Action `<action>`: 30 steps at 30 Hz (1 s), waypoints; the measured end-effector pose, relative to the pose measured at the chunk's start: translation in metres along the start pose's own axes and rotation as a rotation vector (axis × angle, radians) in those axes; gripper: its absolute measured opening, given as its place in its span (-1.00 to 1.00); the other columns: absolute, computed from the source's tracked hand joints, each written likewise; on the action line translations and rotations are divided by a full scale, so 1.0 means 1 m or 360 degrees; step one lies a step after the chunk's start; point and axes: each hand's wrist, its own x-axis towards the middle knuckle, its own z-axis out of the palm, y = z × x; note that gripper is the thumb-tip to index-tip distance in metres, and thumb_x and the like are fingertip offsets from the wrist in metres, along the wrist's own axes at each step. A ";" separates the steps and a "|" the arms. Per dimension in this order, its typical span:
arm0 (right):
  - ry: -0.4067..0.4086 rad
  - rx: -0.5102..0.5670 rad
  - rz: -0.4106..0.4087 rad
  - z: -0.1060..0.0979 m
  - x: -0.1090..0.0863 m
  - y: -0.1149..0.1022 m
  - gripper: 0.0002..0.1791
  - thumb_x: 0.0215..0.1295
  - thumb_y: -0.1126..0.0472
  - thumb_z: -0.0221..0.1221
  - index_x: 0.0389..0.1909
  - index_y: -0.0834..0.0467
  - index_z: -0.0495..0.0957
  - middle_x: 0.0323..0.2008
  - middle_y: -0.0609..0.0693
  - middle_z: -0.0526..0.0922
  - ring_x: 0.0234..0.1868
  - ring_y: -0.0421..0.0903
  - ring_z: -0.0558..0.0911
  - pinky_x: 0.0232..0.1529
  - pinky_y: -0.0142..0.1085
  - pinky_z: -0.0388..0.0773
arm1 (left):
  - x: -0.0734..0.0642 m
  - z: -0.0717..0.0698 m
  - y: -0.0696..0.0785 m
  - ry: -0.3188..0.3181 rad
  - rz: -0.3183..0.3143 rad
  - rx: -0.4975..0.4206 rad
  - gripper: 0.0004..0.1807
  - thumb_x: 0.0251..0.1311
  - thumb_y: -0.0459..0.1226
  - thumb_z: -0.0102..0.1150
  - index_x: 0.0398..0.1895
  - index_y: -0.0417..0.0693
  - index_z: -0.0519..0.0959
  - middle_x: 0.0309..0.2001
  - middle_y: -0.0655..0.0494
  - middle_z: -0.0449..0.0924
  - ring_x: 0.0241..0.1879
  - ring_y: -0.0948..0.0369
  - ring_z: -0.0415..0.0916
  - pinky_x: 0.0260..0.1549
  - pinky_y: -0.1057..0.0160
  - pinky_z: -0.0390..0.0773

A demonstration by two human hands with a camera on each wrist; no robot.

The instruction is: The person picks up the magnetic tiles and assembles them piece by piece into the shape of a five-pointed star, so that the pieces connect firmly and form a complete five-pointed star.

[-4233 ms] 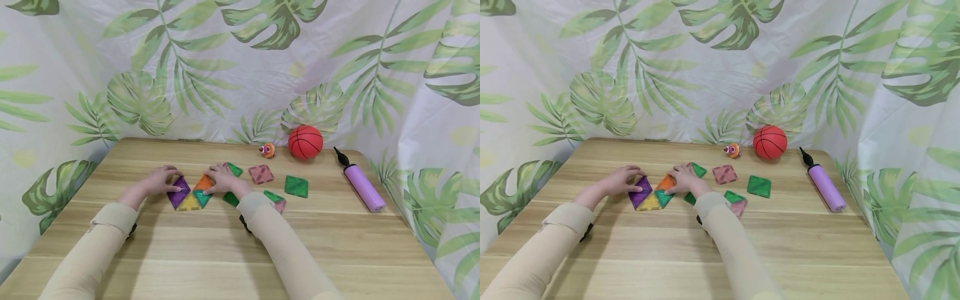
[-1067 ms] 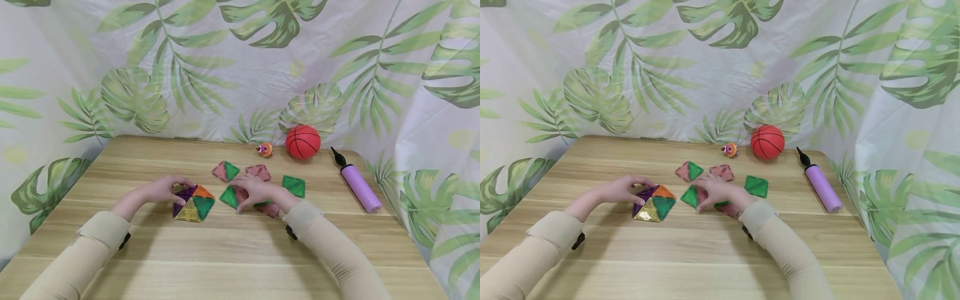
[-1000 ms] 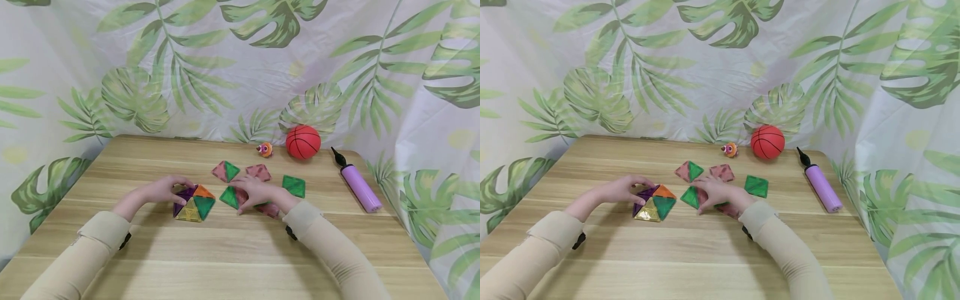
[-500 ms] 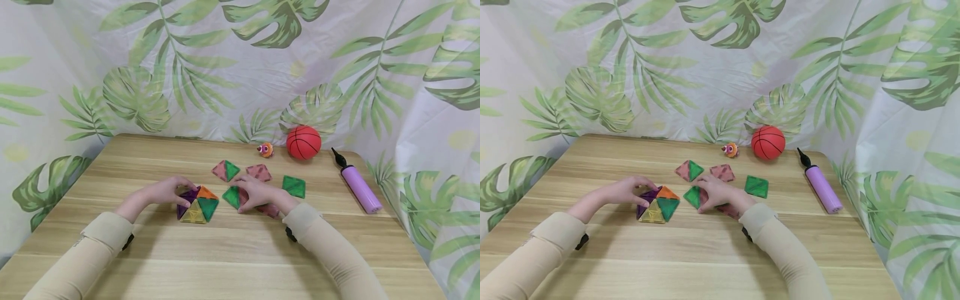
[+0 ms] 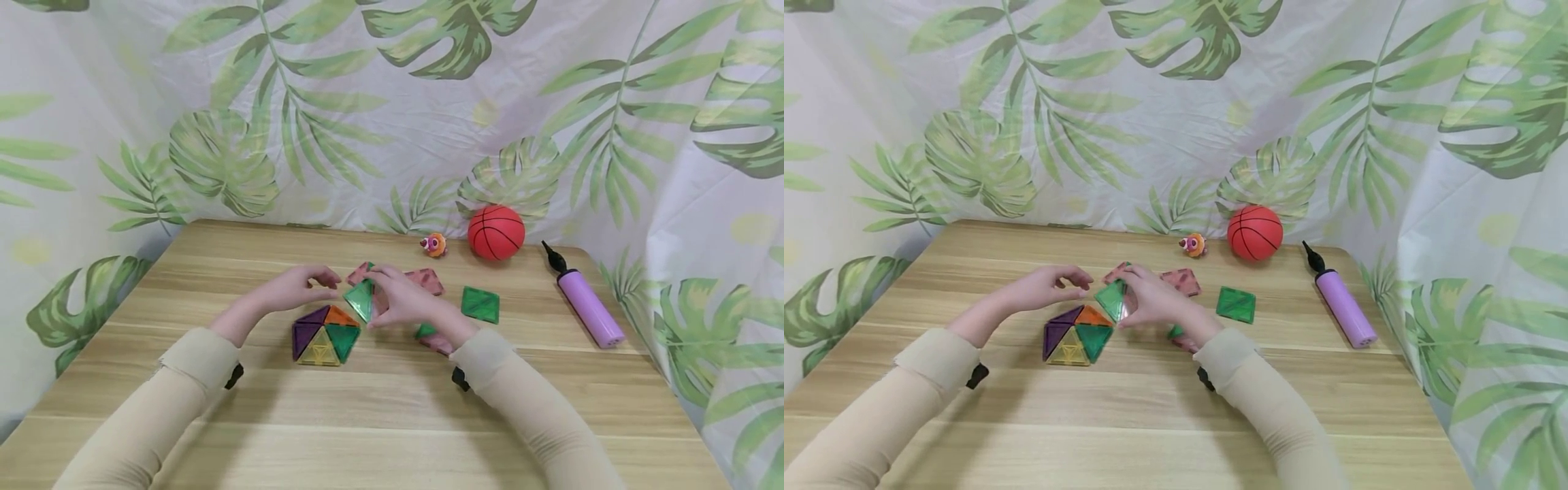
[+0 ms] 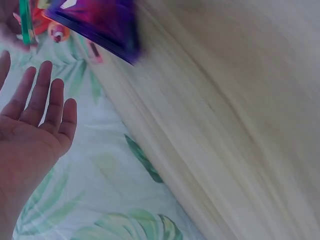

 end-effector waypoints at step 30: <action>0.0195 0.1300 0.0535 0.018 0.013 -0.009 -0.45 0.31 0.34 0.12 0.31 0.23 0.26 -0.14 0.11 0.54 -0.24 -0.18 0.50 -0.27 -0.41 0.47 | 0.025 -0.004 -0.001 -0.0096 0.0032 -0.0102 -0.74 0.31 -0.31 0.08 -0.01 -0.21 0.57 -0.14 -0.13 0.65 -0.20 0.14 0.57 -0.16 -0.01 0.53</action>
